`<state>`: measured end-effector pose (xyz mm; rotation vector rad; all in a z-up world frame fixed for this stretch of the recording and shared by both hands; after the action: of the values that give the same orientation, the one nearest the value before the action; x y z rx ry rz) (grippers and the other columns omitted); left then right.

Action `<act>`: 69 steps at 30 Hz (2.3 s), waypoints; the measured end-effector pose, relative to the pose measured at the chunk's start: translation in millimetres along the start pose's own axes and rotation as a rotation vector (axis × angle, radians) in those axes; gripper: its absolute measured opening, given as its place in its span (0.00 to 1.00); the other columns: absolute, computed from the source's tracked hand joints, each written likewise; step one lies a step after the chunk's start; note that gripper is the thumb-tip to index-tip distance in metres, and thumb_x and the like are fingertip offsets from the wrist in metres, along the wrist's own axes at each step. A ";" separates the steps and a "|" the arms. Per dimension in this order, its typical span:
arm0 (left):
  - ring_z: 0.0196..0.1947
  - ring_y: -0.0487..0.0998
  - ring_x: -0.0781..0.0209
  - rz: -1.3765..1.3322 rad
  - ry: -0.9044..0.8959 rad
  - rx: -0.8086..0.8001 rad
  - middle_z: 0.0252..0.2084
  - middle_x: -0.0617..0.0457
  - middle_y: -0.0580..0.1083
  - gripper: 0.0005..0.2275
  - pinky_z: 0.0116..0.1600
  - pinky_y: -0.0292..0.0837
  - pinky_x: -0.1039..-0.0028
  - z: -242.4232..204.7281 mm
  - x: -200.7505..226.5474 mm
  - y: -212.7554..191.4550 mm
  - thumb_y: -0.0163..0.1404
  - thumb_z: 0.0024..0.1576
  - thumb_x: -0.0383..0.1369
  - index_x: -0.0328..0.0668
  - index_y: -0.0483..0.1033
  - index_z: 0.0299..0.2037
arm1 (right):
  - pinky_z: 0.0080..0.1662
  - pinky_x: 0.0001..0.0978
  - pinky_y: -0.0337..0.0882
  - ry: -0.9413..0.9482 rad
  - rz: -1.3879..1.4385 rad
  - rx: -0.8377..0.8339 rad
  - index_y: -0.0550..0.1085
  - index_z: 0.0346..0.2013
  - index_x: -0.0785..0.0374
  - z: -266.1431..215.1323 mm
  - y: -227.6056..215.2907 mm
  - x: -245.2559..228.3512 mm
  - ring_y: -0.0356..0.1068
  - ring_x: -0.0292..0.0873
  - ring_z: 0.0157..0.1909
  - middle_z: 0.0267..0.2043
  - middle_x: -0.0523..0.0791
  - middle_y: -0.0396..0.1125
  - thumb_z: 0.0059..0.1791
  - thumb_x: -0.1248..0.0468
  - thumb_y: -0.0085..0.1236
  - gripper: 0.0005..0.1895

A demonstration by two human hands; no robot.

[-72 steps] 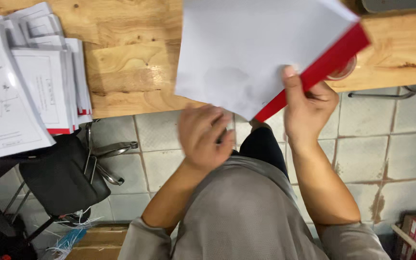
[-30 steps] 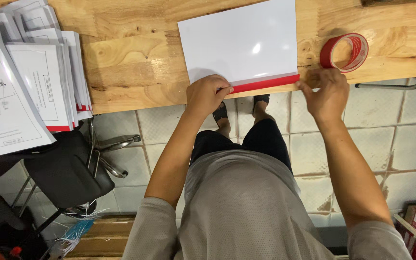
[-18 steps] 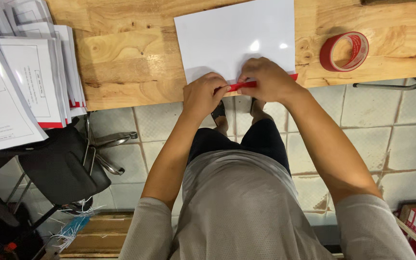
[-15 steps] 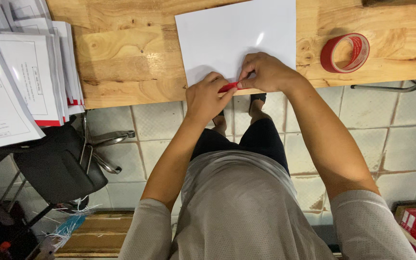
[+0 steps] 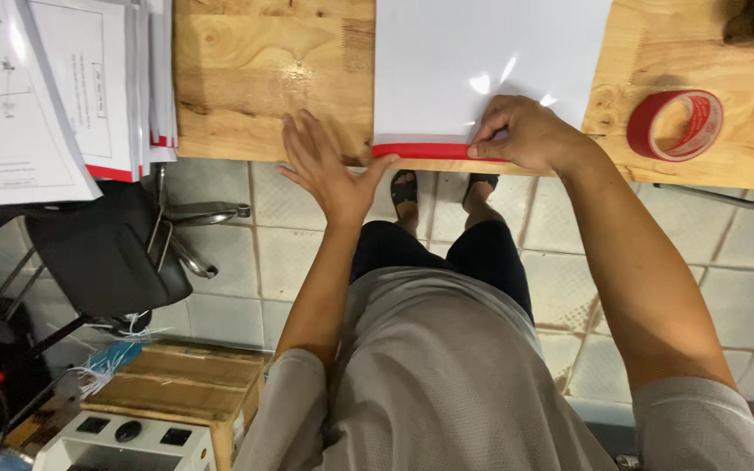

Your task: The person repeatedly applies red tape to the bottom edge of printed documents, folds the tape over the edge, and stacks the finished items. The person handles documents one at a time, using a roll of red tape to secure the bottom edge of each sheet.

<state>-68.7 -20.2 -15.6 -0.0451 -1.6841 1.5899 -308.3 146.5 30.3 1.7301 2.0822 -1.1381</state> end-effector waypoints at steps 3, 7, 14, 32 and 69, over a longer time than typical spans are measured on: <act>0.78 0.41 0.32 0.048 -0.098 0.061 0.78 0.32 0.42 0.55 0.70 0.28 0.26 11.3 -41.9 -31.3 0.63 0.48 0.61 0.40 0.43 0.77 | 0.53 0.36 0.71 0.000 0.028 0.005 0.82 0.35 0.62 2.8 7.0 3.8 0.72 0.44 0.49 0.44 0.43 0.71 0.45 0.59 0.68 0.10; 0.81 0.46 0.37 0.189 0.090 0.113 0.80 0.37 0.48 0.42 0.78 0.30 0.30 28.0 -51.8 -62.7 0.59 0.64 0.48 0.41 0.44 0.80 | 0.52 0.36 0.72 -0.098 0.041 0.047 0.82 0.35 0.61 5.8 7.7 12.6 0.72 0.44 0.48 0.43 0.44 0.71 0.44 0.57 0.69 0.11; 0.66 0.67 0.45 -0.168 0.658 -0.383 0.64 0.45 0.70 0.26 0.73 0.51 0.45 9.0 68.6 1.6 0.59 0.59 0.43 0.37 0.71 0.63 | 0.58 0.41 0.68 -0.500 -0.123 0.352 0.81 0.45 0.61 -34.7 18.0 7.4 0.70 0.51 0.53 0.48 0.47 0.71 0.43 0.59 0.72 0.18; 0.39 0.78 0.60 -0.329 0.523 -0.464 0.41 0.59 0.78 0.07 0.68 0.64 0.55 19.2 117.5 33.7 0.65 0.51 0.36 0.43 0.83 0.29 | 0.76 0.47 0.54 -0.391 0.229 0.720 0.81 0.39 0.58 -71.0 9.6 154.0 0.57 0.52 0.79 0.68 0.46 0.70 0.49 0.61 0.72 0.08; 0.47 0.73 0.54 -0.260 0.613 -0.426 0.45 0.59 0.75 0.10 0.56 0.68 0.62 21.5 109.7 20.2 0.67 0.50 0.38 0.43 0.83 0.34 | 0.78 0.47 0.55 -0.110 -0.678 0.906 0.68 0.72 0.70 -125.5 51.3 149.5 0.60 0.54 0.79 0.76 0.56 0.61 0.59 0.66 0.54 0.26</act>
<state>-164.7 24.2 25.8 -0.4626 -1.4293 0.8788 -266.9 342.4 5.0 1.0982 2.3085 -2.6074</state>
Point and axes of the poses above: each hand's wrist, its own z-axis towards the middle knuckle, its own y-axis out of the palm, x = y × z, the point moved 4 cm from there along z, towards the middle knuckle
